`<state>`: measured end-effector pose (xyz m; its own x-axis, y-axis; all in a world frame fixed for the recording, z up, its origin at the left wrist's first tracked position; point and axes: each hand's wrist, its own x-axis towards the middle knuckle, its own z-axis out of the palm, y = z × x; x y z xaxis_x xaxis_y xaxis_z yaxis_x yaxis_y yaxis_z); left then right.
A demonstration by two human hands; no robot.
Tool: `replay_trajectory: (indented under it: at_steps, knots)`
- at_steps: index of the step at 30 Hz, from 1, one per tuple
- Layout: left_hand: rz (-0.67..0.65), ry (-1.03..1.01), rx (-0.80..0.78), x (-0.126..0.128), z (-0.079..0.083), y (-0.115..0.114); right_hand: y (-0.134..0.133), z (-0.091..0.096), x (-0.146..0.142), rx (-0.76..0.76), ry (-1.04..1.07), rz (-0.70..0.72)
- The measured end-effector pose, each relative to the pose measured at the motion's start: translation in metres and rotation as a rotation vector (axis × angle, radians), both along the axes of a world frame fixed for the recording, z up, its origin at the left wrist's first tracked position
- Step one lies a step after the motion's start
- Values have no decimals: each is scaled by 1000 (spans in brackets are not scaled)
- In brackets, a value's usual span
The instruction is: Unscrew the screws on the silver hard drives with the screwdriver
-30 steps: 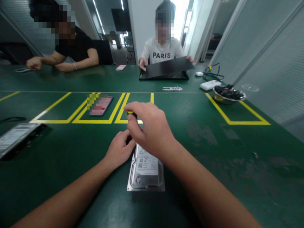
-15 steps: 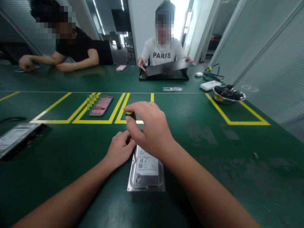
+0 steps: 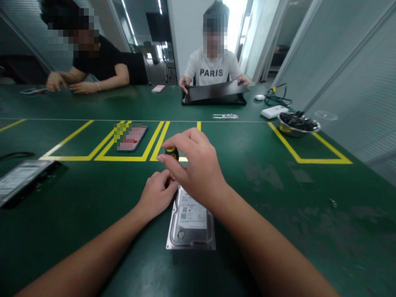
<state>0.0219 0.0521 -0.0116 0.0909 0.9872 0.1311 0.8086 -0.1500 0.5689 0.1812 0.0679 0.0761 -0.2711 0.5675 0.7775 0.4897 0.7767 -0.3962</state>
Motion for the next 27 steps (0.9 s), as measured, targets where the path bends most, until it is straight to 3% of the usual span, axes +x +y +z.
replay_trajectory:
  at_steps: [27]
  knots:
    - [8, -13, -5, 0, -2, 0, 0, 2, 0, -50, -18, 93]
